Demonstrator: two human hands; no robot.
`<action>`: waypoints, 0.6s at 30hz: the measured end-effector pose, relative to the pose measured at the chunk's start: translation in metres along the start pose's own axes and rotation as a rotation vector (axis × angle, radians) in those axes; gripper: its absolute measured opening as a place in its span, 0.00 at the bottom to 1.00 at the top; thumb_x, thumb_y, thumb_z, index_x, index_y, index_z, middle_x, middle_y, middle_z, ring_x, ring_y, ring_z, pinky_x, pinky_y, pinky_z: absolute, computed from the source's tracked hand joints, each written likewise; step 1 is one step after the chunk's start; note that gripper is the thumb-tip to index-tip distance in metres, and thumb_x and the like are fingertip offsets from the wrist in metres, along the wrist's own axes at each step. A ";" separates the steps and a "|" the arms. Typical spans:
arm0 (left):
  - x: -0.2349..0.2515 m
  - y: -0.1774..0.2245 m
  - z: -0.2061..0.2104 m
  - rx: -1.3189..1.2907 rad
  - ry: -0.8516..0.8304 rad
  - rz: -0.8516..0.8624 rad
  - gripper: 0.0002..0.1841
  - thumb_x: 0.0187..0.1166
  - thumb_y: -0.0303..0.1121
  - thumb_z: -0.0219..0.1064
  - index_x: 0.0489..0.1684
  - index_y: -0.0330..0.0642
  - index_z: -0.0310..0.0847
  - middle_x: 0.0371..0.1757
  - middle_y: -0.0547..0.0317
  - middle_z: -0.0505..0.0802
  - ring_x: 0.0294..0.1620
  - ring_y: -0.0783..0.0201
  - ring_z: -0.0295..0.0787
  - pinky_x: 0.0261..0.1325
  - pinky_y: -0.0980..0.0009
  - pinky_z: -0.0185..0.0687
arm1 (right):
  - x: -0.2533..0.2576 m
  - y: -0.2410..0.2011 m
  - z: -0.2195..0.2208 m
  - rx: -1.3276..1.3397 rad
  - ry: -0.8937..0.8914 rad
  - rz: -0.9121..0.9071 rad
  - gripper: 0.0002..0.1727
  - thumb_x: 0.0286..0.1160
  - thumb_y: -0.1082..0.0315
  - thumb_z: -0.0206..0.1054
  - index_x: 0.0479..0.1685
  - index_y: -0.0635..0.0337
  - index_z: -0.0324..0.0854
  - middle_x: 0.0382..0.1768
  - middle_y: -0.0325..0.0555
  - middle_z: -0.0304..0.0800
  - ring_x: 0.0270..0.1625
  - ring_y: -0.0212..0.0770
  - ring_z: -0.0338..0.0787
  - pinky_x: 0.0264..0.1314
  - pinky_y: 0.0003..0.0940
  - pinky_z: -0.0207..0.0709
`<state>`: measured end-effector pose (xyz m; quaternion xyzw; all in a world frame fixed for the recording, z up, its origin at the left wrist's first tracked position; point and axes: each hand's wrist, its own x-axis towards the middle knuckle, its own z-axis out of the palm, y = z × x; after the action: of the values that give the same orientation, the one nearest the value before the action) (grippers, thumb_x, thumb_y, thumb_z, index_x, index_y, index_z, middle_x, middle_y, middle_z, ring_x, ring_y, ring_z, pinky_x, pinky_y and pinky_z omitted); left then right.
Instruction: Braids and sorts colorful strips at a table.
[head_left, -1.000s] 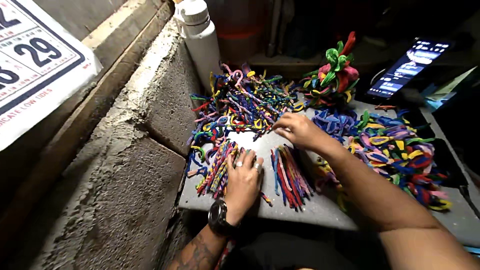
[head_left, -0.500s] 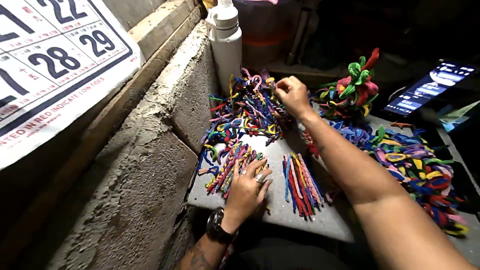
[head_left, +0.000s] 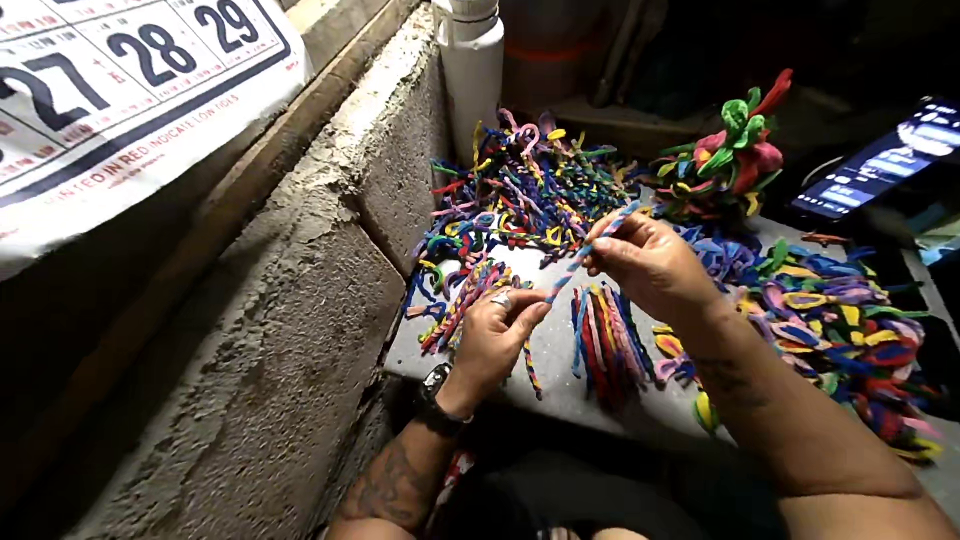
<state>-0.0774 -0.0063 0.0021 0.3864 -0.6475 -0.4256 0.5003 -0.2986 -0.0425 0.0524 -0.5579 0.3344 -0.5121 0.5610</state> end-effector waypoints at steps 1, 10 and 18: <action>-0.002 -0.002 0.000 0.043 -0.009 0.015 0.07 0.80 0.29 0.69 0.45 0.36 0.91 0.39 0.64 0.93 0.37 0.80 0.88 0.46 0.80 0.87 | -0.004 0.004 0.000 -0.033 -0.019 -0.008 0.07 0.81 0.72 0.61 0.49 0.51 0.82 0.43 0.34 0.91 0.39 0.28 0.91 0.47 0.26 0.89; -0.040 -0.044 -0.035 0.363 0.069 0.162 0.12 0.84 0.37 0.65 0.40 0.40 0.93 0.42 0.60 0.94 0.48 0.73 0.89 0.59 0.72 0.83 | -0.014 0.036 0.009 -0.078 -0.025 0.264 0.06 0.81 0.76 0.59 0.45 0.58 0.80 0.33 0.34 0.88 0.34 0.28 0.89 0.45 0.25 0.86; -0.059 -0.076 -0.063 0.661 0.258 0.257 0.27 0.86 0.59 0.56 0.54 0.47 0.92 0.63 0.48 0.91 0.73 0.52 0.80 0.78 0.50 0.69 | 0.005 0.057 0.011 -0.981 -0.128 0.173 0.18 0.82 0.67 0.67 0.64 0.71 0.78 0.54 0.62 0.86 0.51 0.55 0.91 0.58 0.55 0.85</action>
<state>0.0019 0.0118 -0.0791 0.4930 -0.7247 -0.0753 0.4754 -0.2756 -0.0528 0.0003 -0.7564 0.5457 -0.2113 0.2923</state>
